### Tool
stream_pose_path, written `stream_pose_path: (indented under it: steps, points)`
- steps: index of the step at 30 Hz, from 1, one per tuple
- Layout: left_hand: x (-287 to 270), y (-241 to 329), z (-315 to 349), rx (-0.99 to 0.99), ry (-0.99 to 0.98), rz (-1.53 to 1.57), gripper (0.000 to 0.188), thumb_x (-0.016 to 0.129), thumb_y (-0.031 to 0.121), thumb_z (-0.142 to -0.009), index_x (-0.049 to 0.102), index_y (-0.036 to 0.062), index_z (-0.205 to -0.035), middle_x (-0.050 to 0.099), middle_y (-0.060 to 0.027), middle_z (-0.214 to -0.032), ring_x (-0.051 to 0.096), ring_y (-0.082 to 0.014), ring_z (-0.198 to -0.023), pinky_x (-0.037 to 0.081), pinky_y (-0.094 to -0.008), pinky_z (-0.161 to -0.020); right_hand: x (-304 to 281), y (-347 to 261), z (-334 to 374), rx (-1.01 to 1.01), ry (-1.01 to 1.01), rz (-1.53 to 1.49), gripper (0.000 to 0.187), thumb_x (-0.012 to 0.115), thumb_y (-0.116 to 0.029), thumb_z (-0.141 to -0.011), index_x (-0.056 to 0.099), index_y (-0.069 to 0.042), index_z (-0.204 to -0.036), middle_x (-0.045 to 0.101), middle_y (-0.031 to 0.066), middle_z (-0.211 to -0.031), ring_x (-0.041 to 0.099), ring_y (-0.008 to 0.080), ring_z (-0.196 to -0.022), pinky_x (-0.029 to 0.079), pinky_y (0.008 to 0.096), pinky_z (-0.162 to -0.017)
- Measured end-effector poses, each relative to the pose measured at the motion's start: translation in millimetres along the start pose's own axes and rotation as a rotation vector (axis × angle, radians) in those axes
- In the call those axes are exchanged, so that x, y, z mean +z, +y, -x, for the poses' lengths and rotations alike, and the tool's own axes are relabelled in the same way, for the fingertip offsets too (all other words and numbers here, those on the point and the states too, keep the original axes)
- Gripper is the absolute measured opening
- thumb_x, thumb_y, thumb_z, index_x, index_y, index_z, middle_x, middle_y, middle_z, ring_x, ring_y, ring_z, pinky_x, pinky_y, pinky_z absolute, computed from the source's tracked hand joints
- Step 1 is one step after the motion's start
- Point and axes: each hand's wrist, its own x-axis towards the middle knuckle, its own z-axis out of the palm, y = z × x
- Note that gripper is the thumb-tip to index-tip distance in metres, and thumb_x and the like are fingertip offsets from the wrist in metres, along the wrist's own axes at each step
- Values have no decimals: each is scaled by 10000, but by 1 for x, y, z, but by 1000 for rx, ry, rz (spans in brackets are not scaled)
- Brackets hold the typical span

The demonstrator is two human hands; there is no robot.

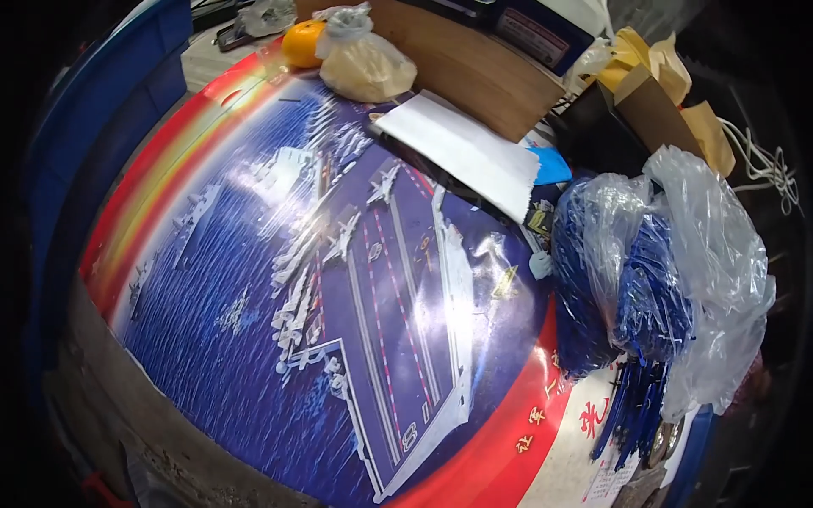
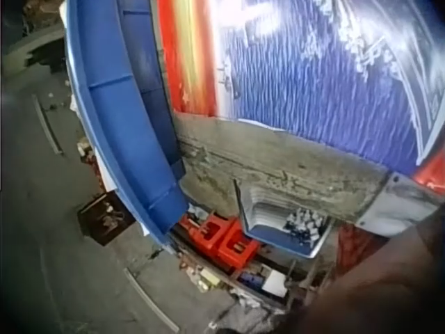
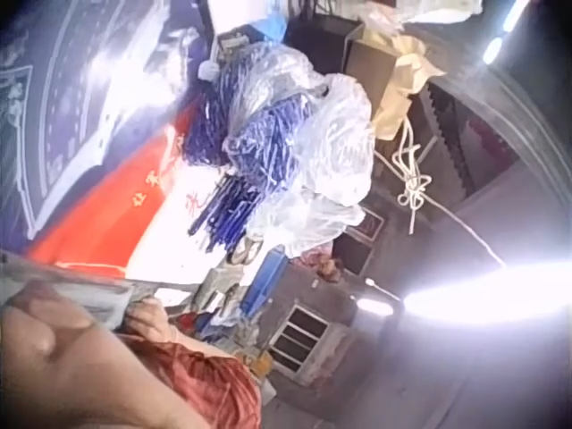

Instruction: Assembling blue plastic hardware components by inserting metal pins and securing them with a hammer.

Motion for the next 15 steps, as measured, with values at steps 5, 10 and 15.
stream_pose_path:
  steps: [5, 10, 15]
  points:
    - [-55, 5, 28, 4, 95, -209, 272, 439, 227, -930, 578, 38, -1069, 633, -141, -1001, 610, -253, -862, 482, -421, -802, 54, -69, -44, 1122, 1054, -328, 247, 627, -214, -814, 597, 2, -931, 572, 195, -1043, 576, 328, -888, 444, 460, -747]
    - [-125, 56, 172, -175, 136, -470, 277, 438, 226, -929, 579, 38, -1074, 633, -142, -1005, 608, -259, -877, 479, -425, -813, 17, -47, -72, 1507, 1093, -195, 235, 671, -21, -746, 640, -86, -970, 615, 82, -1034, 578, 245, -815, 450, 383, -737]
    - [-171, 147, 339, -344, 133, -727, 282, 436, 226, -928, 581, 37, -1079, 634, -144, -1009, 606, -265, -892, 476, -429, -824, 25, -44, -79, 1529, 1125, -133, 145, 560, 17, -774, 564, 45, -916, 574, 218, -1039, 544, 352, -982, 409, 436, -916]
